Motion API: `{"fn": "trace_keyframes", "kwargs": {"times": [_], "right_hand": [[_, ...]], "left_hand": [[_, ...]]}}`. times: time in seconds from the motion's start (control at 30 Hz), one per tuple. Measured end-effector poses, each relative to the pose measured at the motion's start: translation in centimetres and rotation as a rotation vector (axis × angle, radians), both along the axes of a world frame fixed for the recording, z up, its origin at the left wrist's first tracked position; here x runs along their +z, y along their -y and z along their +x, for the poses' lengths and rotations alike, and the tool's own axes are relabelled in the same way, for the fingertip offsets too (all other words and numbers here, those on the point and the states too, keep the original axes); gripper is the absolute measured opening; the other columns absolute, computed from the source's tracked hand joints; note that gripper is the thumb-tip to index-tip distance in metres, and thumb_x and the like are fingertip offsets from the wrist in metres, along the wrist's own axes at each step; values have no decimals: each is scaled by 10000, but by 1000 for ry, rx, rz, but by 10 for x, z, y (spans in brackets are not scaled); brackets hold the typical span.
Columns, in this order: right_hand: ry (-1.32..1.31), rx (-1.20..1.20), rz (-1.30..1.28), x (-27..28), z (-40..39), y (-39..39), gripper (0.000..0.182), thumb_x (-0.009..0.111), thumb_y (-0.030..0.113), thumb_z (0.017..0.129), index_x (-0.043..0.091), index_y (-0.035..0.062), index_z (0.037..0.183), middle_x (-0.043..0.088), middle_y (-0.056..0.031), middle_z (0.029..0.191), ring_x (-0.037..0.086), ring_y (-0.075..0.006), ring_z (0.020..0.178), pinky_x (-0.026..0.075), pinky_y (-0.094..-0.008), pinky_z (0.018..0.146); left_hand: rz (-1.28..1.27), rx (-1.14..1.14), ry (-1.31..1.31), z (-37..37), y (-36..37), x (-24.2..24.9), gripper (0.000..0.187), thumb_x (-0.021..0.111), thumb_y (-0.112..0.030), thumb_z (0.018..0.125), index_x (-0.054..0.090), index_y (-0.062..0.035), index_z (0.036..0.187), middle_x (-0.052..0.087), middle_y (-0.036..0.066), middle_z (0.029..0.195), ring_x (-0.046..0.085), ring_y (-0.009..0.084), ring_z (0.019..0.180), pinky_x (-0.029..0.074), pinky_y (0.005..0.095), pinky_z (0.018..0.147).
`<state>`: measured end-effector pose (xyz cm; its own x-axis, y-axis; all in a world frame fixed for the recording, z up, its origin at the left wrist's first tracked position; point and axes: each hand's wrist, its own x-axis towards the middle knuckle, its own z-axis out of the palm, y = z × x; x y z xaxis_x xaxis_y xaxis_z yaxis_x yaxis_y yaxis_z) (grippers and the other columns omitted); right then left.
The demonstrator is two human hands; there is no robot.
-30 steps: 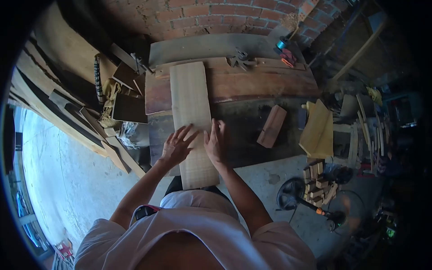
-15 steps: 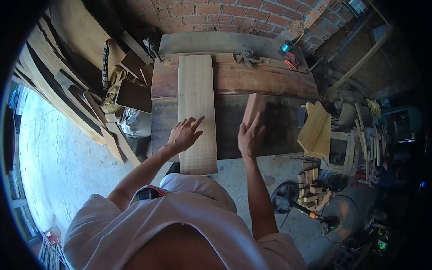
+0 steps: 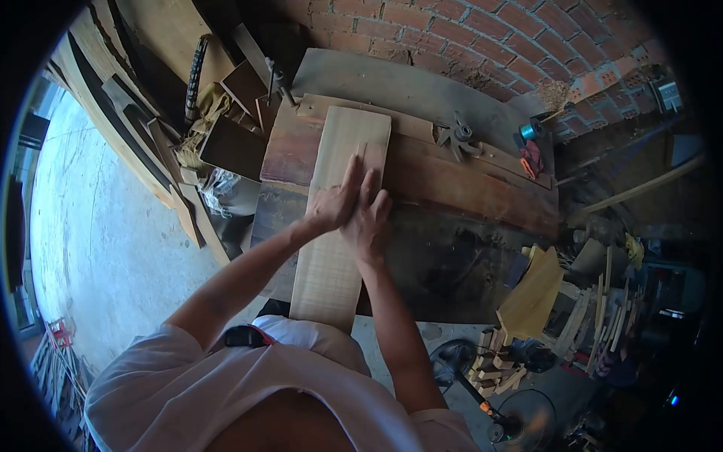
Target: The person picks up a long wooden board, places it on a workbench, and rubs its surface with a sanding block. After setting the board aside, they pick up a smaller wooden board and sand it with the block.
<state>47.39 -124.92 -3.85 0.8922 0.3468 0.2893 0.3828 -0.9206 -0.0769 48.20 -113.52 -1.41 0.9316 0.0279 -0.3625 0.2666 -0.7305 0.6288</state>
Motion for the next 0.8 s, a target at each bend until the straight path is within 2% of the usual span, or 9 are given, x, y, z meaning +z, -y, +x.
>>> {"fn": "trace_keyframes", "kwargs": {"times": [0.07,0.17,0.2,0.3,0.4,0.53,0.63,0.73,0.8], "right_hand": [[111,30,-43,-8,69,-12,788,689,326,808,330,55,1454,514,-175,989,587,-319,861,575,-421,645],[18,-33,166,7,145,-33,783,690,334,814,330,52,1450,520,-209,1044,582,-340,862,549,-447,721],[45,-21,169,2,164,-33,785,690,339,814,328,52,1449,519,-218,1065,582,-350,873,545,-455,734],[150,76,90,0,179,-34,792,689,360,808,332,54,1446,512,-216,1109,557,-375,964,566,-475,706],[-13,-43,161,4,111,-26,808,699,340,797,327,57,1456,500,-219,1117,545,-366,954,570,-449,685],[-210,38,85,10,-38,6,941,754,276,730,266,64,1506,466,-209,1098,556,-376,968,591,-408,695],[-370,155,74,21,-138,35,975,753,253,731,226,59,1529,444,-207,1096,552,-385,969,582,-410,700],[-458,217,76,18,-146,35,974,744,224,747,201,54,1538,437,-213,1107,549,-396,981,572,-437,715],[-486,249,91,23,-119,25,979,744,213,747,193,62,1542,433,-219,1104,551,-405,977,561,-460,720]], "left_hand": [[33,-52,114,69,-14,-6,775,312,-493,996,-129,-170,1546,671,274,1087,650,440,1007,498,500,821],[105,-147,152,151,-32,18,799,315,-547,993,-138,-188,1545,663,265,1125,639,435,1041,491,488,847],[116,-119,229,166,-32,18,745,299,-525,1006,-83,-198,1556,664,291,1074,655,448,971,498,491,810],[136,-107,186,177,-33,14,837,346,-562,984,-158,-188,1539,662,257,1142,645,412,1054,494,479,857],[124,-131,134,121,-26,6,802,324,-493,999,-156,-142,1537,685,272,1028,669,440,942,505,496,806],[95,-92,48,-40,-5,2,801,381,-320,973,-129,-59,1533,680,295,875,676,452,785,513,522,695],[46,-51,-91,-156,13,0,844,424,-294,951,-139,-47,1530,676,305,866,675,457,749,524,525,637],[46,-1,-113,-178,13,-8,854,433,-303,953,-146,-58,1531,675,308,869,677,455,739,526,530,618],[48,34,-196,-153,4,-2,848,424,-351,977,-165,-99,1533,675,311,878,679,459,753,528,536,632]]}}
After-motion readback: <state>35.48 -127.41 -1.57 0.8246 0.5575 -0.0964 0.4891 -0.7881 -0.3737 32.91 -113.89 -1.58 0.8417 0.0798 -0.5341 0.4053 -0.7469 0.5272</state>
